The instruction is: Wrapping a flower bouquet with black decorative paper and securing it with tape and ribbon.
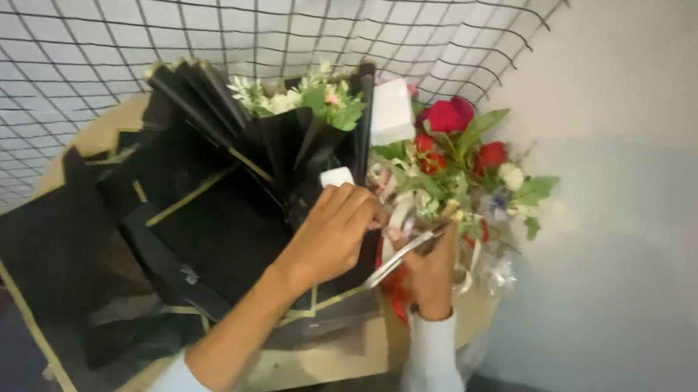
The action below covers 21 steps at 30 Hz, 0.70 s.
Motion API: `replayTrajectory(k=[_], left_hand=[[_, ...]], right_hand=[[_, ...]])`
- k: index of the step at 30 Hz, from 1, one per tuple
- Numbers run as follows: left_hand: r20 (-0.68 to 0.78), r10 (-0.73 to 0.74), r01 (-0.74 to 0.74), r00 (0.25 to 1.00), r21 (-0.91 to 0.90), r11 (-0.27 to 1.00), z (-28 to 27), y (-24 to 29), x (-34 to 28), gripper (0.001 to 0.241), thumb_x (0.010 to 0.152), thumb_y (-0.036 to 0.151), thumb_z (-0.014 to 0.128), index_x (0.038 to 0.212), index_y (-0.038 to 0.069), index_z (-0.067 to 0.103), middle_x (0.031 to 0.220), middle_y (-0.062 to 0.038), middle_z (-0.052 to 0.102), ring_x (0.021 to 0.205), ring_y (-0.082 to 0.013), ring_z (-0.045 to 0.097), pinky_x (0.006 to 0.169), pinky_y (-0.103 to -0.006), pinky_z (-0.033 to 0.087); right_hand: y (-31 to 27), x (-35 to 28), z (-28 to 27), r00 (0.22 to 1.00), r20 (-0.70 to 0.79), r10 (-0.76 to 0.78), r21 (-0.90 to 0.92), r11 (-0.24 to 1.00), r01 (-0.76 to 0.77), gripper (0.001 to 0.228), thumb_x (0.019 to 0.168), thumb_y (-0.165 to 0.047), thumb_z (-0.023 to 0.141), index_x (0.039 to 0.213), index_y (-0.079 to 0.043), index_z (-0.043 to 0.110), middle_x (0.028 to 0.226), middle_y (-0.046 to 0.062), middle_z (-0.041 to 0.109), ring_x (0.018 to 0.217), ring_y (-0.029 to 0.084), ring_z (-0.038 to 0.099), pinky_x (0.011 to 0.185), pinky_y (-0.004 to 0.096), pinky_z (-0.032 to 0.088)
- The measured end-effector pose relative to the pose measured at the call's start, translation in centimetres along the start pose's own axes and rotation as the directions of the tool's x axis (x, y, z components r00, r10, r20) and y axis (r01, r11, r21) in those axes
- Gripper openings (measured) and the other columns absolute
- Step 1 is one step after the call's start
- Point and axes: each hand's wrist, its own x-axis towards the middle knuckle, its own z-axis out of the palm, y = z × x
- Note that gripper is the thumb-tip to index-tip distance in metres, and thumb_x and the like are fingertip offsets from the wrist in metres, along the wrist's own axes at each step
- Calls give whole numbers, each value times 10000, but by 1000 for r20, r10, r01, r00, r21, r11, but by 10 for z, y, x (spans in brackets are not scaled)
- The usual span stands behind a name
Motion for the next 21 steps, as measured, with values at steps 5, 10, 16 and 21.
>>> replayTrajectory(k=[5,10,16,21], left_hand=[[202,-20,16,979,18,1000,10,4,19,120,911,19,524,1000,30,603,1014,-151,611,998,-317,546,809,-412,403],[576,-81,126,814,-40,991,17,-4,28,101,947,126,549,1013,69,600,1021,-119,604,1029,-329,518,872,-468,360],[655,-112,147,747,1,989,10,-2,31,75,909,39,606,982,24,617,943,-137,610,972,-353,562,856,-483,368],[686,-91,146,722,-23,989,16,1,33,262,785,-147,440,847,101,499,880,-106,541,887,-273,476,789,-416,314]], right_hand=[[-55,-34,-21,949,198,247,-259,947,-192,752,830,-585,750,1244,-42,437,1214,313,659,1140,515,636,954,578,477],[-61,-38,-81,906,391,161,-363,932,-9,546,955,-254,593,1419,-79,365,1324,369,567,1250,583,508,1044,613,405],[-53,-79,-97,798,559,223,-374,927,4,689,875,-373,724,1411,-62,423,1135,373,671,1101,572,639,910,619,504],[-65,-102,-92,814,528,241,-640,743,195,776,822,-660,655,1334,-124,425,1247,154,599,862,452,695,611,555,537]])
